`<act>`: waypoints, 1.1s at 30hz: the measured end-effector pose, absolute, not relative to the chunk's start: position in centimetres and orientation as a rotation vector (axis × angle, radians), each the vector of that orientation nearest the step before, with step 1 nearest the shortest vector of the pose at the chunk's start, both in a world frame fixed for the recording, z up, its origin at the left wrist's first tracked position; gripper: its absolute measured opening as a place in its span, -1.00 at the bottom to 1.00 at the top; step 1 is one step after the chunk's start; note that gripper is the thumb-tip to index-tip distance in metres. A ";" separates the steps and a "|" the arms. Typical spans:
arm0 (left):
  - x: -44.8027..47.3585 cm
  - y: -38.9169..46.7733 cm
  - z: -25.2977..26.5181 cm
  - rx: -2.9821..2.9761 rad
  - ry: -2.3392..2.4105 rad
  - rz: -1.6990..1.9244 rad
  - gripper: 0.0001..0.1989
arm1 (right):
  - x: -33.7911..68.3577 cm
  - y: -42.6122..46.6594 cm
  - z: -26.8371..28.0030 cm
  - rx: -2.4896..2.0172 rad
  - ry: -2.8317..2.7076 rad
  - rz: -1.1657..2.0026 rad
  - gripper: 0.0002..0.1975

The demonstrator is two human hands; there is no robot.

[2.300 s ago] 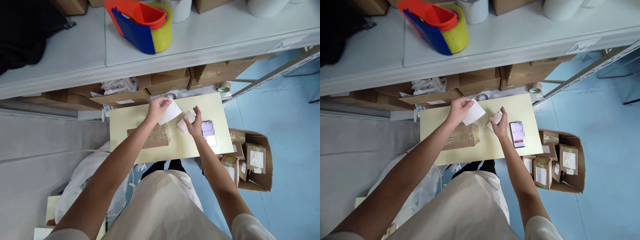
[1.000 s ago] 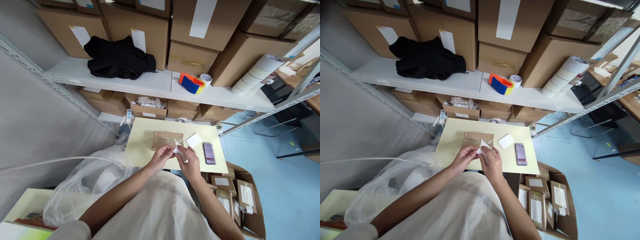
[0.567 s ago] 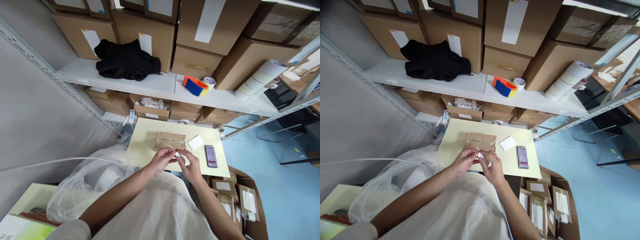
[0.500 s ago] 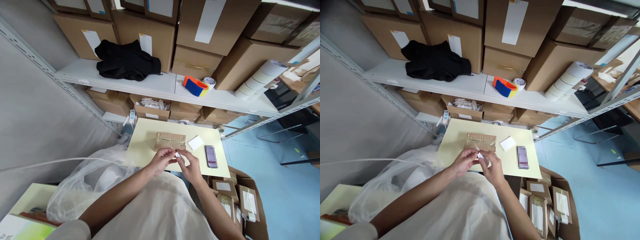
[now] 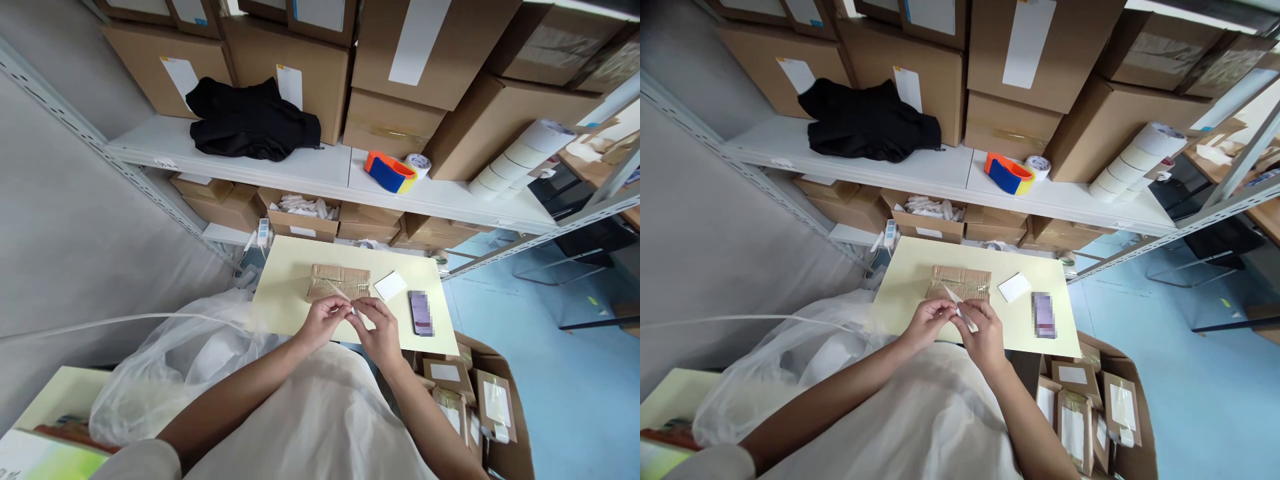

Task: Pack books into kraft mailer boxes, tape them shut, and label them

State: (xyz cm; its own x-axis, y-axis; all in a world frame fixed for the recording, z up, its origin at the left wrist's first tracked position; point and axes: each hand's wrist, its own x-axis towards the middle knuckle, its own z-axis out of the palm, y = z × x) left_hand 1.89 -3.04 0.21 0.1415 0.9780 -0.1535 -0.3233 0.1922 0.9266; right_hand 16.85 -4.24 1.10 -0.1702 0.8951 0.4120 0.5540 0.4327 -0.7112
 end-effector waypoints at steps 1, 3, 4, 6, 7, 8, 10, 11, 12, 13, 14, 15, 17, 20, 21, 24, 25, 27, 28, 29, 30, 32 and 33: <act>1.8 -3.1 0.2 0.948 0.974 1.147 -0.73 | 16.8 -4.3 1.2 -1.248 -1.842 0.519 -0.79; 1.8 -3.1 0.1 1.022 0.988 1.150 -0.74 | 16.7 -4.3 1.3 -1.256 -1.847 0.538 -0.78; 1.8 -3.2 0.1 1.039 0.993 1.155 -0.74 | 16.7 -4.4 1.3 -1.254 -1.855 0.547 -0.77; 1.9 -3.4 -0.1 1.061 1.001 1.169 -0.74 | 16.8 -4.4 1.4 -1.246 -1.868 0.560 -0.75; 1.9 -3.4 -0.1 1.071 1.003 1.176 -0.73 | 16.8 -4.5 1.4 -1.244 -1.874 0.565 -0.74; 2.0 -3.5 -0.2 1.082 1.003 1.182 -0.73 | 16.8 -4.5 1.4 -1.242 -1.881 0.569 -0.73; 2.1 -3.6 -0.3 1.109 1.002 1.183 -0.72 | 16.8 -4.6 1.3 -1.245 -1.889 0.571 -0.72; 2.2 -3.6 -0.4 1.123 1.005 1.181 -0.72 | 16.8 -4.6 1.3 -1.249 -1.890 0.568 -0.72; 2.2 -3.7 -0.4 1.134 1.012 1.182 -0.71 | 16.7 -4.6 1.3 -1.255 -1.889 0.563 -0.73; 2.2 -3.7 -0.4 1.143 1.021 1.184 -0.72 | 16.7 -4.6 1.3 -1.261 -1.888 0.558 -0.73; 2.3 -3.7 -0.5 1.151 1.032 1.189 -0.72 | 16.6 -4.6 1.3 -1.268 -1.888 0.555 -0.73; 2.3 -3.8 -0.5 1.161 1.042 1.195 -0.72 | 16.5 -4.7 1.3 -1.277 -1.888 0.552 -0.73; 2.3 -3.9 -0.6 1.193 1.068 1.201 -0.73 | 16.4 -4.7 1.3 -1.294 -1.885 0.549 -0.73; 2.3 -3.9 -0.7 1.273 1.119 1.192 -0.75 | 16.3 -4.8 1.3 -1.297 -1.894 0.582 -0.73; 2.2 -3.9 -0.7 1.303 1.133 1.184 -0.76 | 16.4 -4.8 1.3 -1.295 -1.900 0.606 -0.73; 2.0 -3.7 -0.6 1.395 1.150 1.156 -0.79 | 16.7 -4.6 1.2 -1.326 -1.871 0.688 -0.75; 1.8 -3.6 -0.5 1.430 1.145 1.146 -0.80 | 16.8 -4.5 1.2 -1.347 -1.843 0.718 -0.77; 1.6 -3.5 -0.2 1.494 1.123 1.131 -0.80 | 17.0 -4.4 1.2 -1.381 -1.785 0.794 -0.81; 1.6 -3.5 -0.1 1.519 1.111 1.127 -0.80 | 17.0 -4.3 1.2 -1.387 -1.762 0.832 -0.82; 1.5 -3.5 0.1 1.538 1.100 1.121 -0.80 | 17.0 -4.2 1.2 -1.386 -1.743 0.867 -0.82; 1.5 -3.4 0.2 1.551 1.093 1.116 -0.80 | 17.0 -4.1 1.2 -1.383 -1.725 0.898 -0.82; 1.4 -3.4 0.3 1.554 1.091 1.103 -0.80 | 17.0 -4.0 1.1 -1.371 -1.675 0.957 -0.82; 1.4 -3.3 0.2 1.539 1.096 1.094 -0.79 | 17.0 -3.9 1.1 -1.361 -1.642 0.995 -0.82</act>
State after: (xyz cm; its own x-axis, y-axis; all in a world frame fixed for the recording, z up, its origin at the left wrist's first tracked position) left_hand 1.38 -3.35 0.24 0.2074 0.9674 0.1454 0.1474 -0.1779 0.9729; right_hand 16.97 -3.88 1.06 -0.1349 0.9878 0.0780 0.3883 0.1251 -0.9130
